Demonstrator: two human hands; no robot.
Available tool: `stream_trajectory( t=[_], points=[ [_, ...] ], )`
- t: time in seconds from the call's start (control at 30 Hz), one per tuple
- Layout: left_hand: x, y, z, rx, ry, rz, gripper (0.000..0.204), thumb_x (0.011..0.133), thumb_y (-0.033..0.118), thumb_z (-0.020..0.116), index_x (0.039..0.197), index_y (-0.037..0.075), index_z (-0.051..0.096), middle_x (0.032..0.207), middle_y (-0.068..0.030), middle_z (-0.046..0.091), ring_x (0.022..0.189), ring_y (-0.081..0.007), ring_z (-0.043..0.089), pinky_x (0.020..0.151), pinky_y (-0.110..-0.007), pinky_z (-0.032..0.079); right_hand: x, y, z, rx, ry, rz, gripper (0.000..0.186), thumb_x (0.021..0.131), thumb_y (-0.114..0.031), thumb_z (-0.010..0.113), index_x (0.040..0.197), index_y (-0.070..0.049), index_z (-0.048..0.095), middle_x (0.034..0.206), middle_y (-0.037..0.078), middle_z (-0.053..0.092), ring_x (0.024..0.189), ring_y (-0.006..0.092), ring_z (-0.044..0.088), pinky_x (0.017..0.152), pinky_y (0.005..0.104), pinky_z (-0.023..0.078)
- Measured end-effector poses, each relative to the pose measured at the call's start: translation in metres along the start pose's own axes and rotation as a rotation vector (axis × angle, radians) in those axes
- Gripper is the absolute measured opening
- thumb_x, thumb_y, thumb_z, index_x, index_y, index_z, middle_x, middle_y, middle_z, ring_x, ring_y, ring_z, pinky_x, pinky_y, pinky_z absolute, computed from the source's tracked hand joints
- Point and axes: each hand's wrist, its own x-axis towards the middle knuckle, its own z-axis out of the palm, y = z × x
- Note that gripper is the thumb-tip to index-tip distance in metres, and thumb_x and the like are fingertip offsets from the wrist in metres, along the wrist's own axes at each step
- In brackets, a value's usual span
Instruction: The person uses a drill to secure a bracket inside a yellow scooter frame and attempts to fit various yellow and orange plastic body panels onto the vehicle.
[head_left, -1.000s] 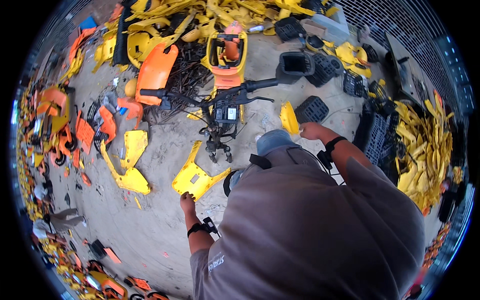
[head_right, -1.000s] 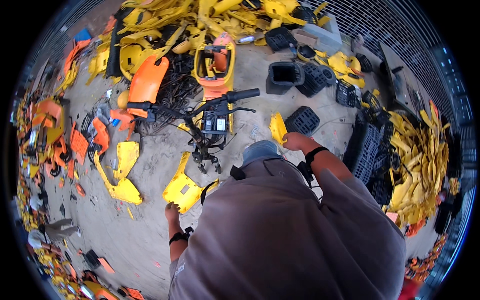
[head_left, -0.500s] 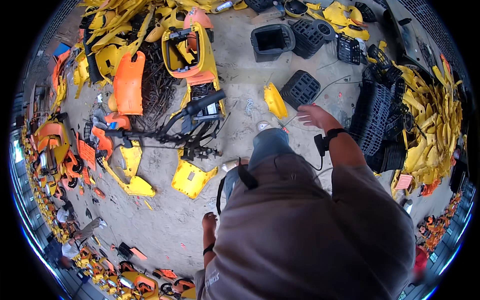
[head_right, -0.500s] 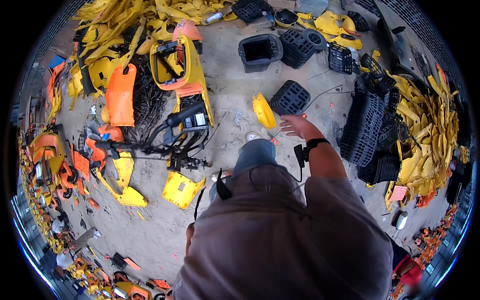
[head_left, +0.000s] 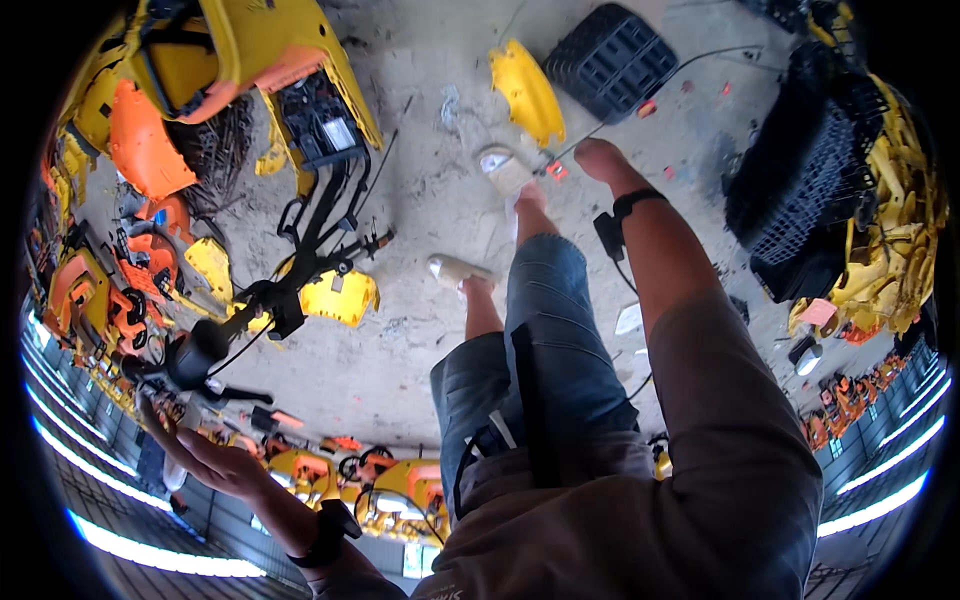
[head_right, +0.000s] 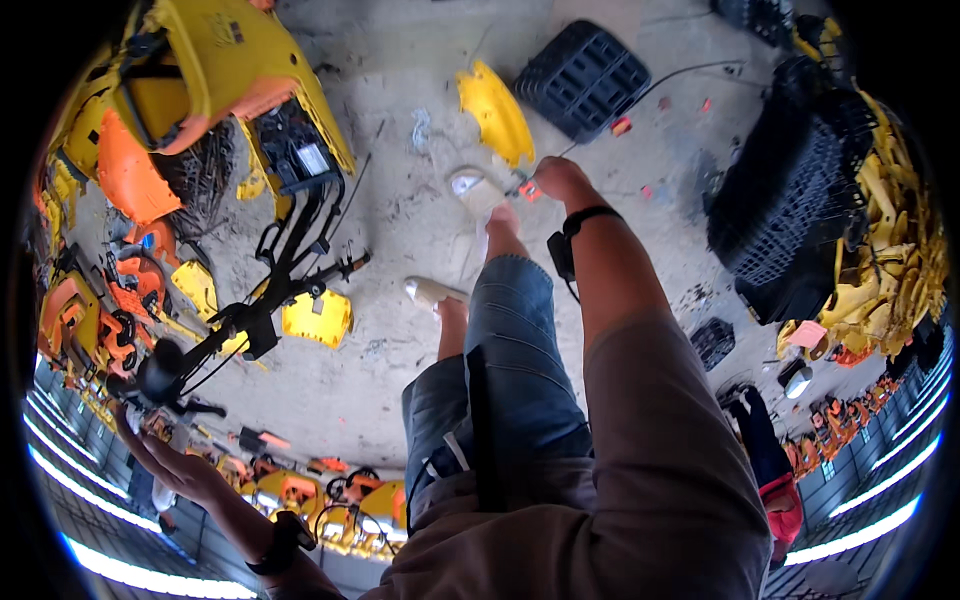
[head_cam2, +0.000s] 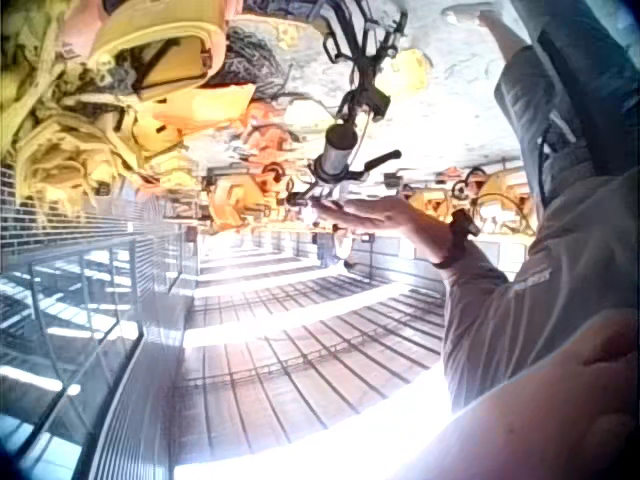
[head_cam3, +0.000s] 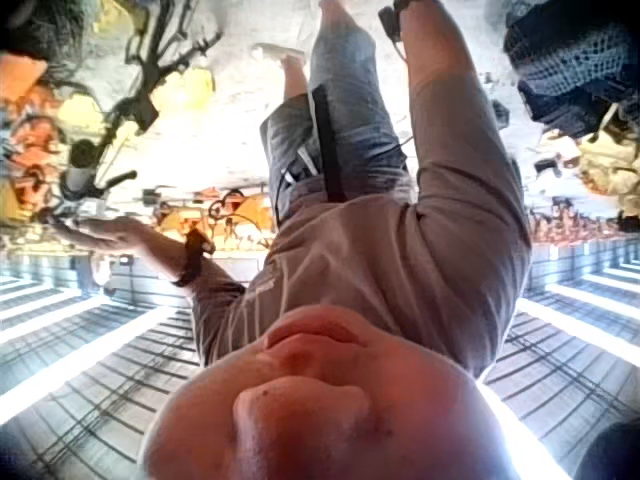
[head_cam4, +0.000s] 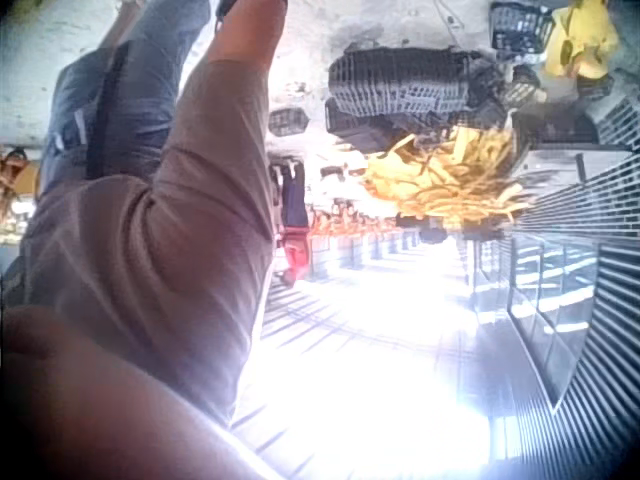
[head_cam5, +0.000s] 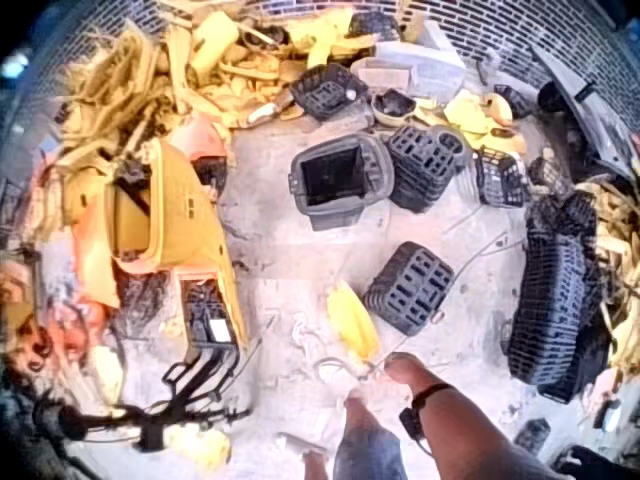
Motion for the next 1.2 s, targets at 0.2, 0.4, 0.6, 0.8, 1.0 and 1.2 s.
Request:
stream_trajectory(
  t=[0.2, 0.4, 0.6, 0.8, 1.0, 1.2],
  points=[
    [-0.024, -0.01, 0.046, 0.297, -0.073, 0.161, 0.051, 0.109, 0.029, 0.04, 0.151, -0.001, 0.042, 0.148, -0.0265, 0.048, 0.138, -0.0404, 0.048, 0.113, -0.051, 0.041, 0.049, -0.002, 0.054, 0.174, -0.205, 0.3, 0.051, 0.088, -0.038, 0.066, 0.131, -0.008, 0.066, 0.132, 0.023, 0.064, 0.117, 0.0396, 0.066, 0.1, 0.0472, 0.052],
    [-0.011, -0.007, 0.075, 0.319, -0.154, 0.183, 0.056, 0.108, 0.033, 0.042, 0.151, -0.001, 0.041, 0.149, -0.026, 0.046, 0.14, -0.0406, 0.045, 0.115, -0.052, 0.037, 0.131, 0.011, 0.109, 0.374, -0.178, 0.398, 0.078, 0.082, -0.042, 0.072, 0.15, -0.009, 0.05, 0.138, 0.027, 0.06, 0.117, 0.0386, 0.067, 0.096, 0.0441, 0.055],
    [-0.002, -0.001, 0.059, 0.3, -0.139, 0.161, 0.06, 0.106, 0.038, 0.043, 0.151, -0.002, 0.041, 0.15, -0.0254, 0.044, 0.141, -0.0409, 0.043, 0.117, -0.052, 0.034, 0.166, 0.015, 0.108, 0.028, -0.277, 0.112, 0.049, 0.089, -0.024, 0.061, 0.131, 0.0, 0.061, 0.113, 0.026, 0.072, 0.103, 0.042, 0.07, 0.091, 0.046, 0.055],
    [-0.007, -0.002, 0.045, 0.244, -0.085, 0.108, 0.064, 0.104, 0.042, 0.045, 0.15, -0.002, 0.04, 0.151, -0.0248, 0.042, 0.143, -0.0411, 0.04, 0.119, -0.053, 0.03, 0.12, -0.07, 0.025, 0.051, 0.021, 0.058, 0.028, 0.088, -0.008, 0.058, 0.114, -0.002, 0.067, 0.113, 0.028, 0.069, 0.108, 0.0451, 0.066, 0.091, 0.0512, 0.053],
    [-0.003, -0.006, 0.049, 0.109, 0.01, 0.004, 0.057, 0.087, 0.016, 0.052, 0.142, 0.0, 0.051, 0.151, -0.0238, 0.041, 0.143, -0.0426, 0.037, 0.12, -0.053, 0.025, 0.076, -0.113, -0.039, -0.11, 0.122, -0.031, 0.024, 0.089, -0.018, 0.066, 0.111, -0.009, 0.068, 0.112, 0.025, 0.068, 0.108, 0.0442, 0.066, 0.091, 0.0522, 0.054],
    [-0.009, 0.016, 0.025, 0.088, 0.003, -0.133, 0.063, 0.08, 0.011, 0.068, 0.141, 0.013, 0.054, 0.148, -0.0156, 0.046, 0.143, -0.0417, 0.036, 0.117, -0.053, 0.026, 0.002, -0.085, -0.077, -0.429, 0.12, -0.356, 0.03, 0.086, -0.034, 0.075, 0.104, -0.01, 0.074, 0.106, 0.019, 0.068, 0.11, 0.0408, 0.063, 0.092, 0.0512, 0.053]
  ],
)
